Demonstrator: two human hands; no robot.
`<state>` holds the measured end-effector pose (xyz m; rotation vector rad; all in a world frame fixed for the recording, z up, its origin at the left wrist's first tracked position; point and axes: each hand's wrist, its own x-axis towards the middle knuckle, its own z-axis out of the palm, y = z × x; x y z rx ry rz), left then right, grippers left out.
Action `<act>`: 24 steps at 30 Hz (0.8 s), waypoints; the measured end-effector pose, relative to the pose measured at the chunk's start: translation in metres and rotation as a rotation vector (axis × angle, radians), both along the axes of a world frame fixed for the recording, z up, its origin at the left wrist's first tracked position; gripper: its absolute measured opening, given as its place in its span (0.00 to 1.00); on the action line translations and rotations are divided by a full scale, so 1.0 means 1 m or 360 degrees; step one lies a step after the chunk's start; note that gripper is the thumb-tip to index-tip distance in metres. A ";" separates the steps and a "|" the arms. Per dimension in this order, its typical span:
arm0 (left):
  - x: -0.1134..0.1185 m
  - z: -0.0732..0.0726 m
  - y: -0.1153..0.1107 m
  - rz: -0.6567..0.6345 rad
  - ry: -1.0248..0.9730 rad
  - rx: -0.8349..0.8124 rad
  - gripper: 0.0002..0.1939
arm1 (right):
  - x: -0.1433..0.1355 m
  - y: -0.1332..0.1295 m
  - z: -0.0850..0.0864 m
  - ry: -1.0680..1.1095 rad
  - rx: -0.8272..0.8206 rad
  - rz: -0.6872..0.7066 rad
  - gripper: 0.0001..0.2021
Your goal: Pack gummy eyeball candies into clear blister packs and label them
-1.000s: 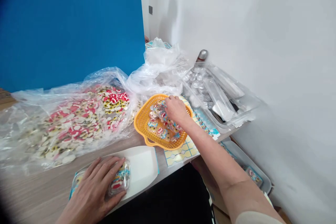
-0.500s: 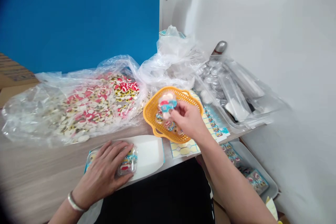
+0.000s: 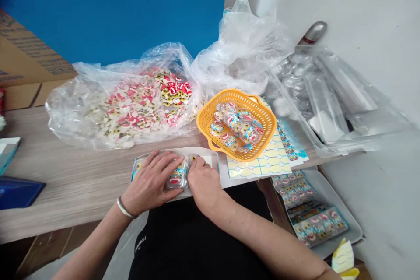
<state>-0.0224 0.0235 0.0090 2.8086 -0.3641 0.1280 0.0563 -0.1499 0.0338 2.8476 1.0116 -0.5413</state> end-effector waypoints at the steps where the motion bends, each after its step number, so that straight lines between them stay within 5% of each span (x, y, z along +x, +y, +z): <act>1: 0.000 0.000 0.000 -0.0001 0.0009 -0.0002 0.37 | 0.003 -0.003 0.003 0.0047 0.0017 0.0029 0.16; 4: -0.001 -0.001 0.000 0.0008 0.0030 -0.0006 0.39 | 0.016 -0.018 0.013 0.0222 0.0101 0.0161 0.22; 8: -0.002 -0.001 0.000 0.0017 0.0024 -0.0018 0.39 | 0.032 -0.028 0.020 0.0226 0.0164 0.0261 0.14; 14: -0.001 0.000 0.001 0.0012 0.0005 -0.0022 0.39 | 0.032 -0.011 0.009 0.0101 -0.0035 0.0250 0.10; 24: -0.003 -0.003 0.001 -0.0005 0.0009 -0.0026 0.39 | 0.032 0.003 -0.008 0.0058 0.0067 0.0007 0.17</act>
